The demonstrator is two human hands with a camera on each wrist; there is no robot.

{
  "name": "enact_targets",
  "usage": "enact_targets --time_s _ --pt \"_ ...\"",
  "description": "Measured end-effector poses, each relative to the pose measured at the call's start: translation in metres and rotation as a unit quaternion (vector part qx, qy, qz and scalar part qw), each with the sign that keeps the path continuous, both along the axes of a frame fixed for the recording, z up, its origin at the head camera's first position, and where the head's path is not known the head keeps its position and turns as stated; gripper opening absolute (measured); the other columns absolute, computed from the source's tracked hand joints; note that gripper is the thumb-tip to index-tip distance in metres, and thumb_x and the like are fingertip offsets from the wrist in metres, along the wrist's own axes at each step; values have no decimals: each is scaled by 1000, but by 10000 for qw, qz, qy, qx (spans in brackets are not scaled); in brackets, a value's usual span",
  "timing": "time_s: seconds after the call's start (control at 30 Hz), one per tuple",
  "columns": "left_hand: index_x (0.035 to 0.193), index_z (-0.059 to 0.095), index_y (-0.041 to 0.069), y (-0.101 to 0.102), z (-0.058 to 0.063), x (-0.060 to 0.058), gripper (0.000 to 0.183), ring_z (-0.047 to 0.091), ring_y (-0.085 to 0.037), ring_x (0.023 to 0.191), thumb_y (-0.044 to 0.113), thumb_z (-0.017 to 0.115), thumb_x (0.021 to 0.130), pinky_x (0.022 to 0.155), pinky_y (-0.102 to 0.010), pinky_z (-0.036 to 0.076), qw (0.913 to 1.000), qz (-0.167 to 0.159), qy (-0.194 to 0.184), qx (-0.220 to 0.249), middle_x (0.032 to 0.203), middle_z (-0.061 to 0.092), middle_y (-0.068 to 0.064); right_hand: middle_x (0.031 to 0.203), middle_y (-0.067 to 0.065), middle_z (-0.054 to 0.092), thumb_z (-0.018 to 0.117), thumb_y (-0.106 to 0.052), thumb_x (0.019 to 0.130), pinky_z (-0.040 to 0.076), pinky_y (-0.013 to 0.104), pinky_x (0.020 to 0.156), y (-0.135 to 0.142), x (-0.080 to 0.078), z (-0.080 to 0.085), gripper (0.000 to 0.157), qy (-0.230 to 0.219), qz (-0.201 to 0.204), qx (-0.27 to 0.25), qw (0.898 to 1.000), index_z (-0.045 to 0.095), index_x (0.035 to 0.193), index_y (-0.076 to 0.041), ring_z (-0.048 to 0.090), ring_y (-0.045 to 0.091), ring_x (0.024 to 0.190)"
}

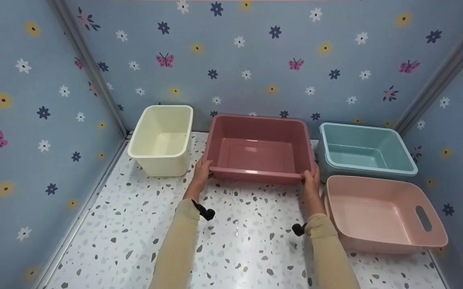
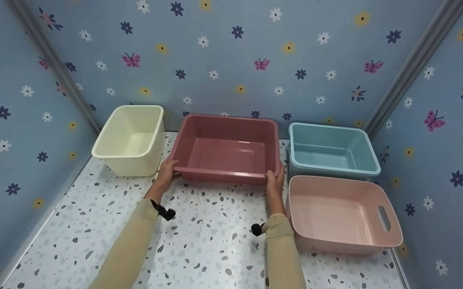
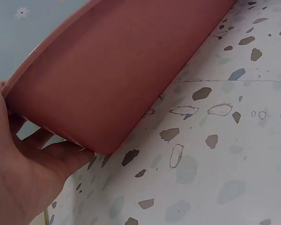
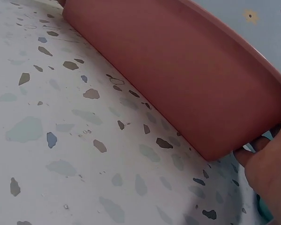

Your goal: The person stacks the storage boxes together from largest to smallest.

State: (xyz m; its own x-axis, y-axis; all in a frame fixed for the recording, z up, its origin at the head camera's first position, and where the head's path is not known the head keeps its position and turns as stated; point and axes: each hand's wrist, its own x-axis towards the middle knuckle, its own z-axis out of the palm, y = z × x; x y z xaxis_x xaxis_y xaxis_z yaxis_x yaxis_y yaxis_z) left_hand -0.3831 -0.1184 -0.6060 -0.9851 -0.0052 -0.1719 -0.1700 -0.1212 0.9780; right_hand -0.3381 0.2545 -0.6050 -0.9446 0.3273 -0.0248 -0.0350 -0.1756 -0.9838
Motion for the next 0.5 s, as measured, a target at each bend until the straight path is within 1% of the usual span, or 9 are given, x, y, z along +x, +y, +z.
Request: enact_targets --time_s 0.13,0.23,0.33,0.5 --pt "153 29 13 1 -1 -1 59 45 -30 128 20 40 96 100 -46 41 9993 235 171 -221 145 43 -12 151 12 27 42 -6 84 34 32 100 0 0 2 75 32 72 2 10000 19 155 -12 33 28 128" --pt "152 32 10 2 -2 -1 58 45 -30 128 17 39 94 101 -44 40 9986 297 330 -295 144 43 -13 151 15 27 42 -5 84 34 33 99 0 -1 2 73 130 40 -42 9999 20 154 -10 32 31 128" --pt "150 34 9 3 -4 0 57 44 -29 129 15 39 94 103 -42 38 9979 338 460 -295 144 44 -13 152 14 27 42 -3 84 33 31 97 0 1 1 74 147 -42 -4 9999 21 154 -10 32 29 128" --pt "148 38 4 2 -3 10 54 45 -34 129 11 38 94 104 -45 38 9963 452 687 -260 143 46 -17 155 11 24 42 -1 83 36 27 93 -2 8 2 76 142 -81 -34 9999 19 155 -10 34 26 128"
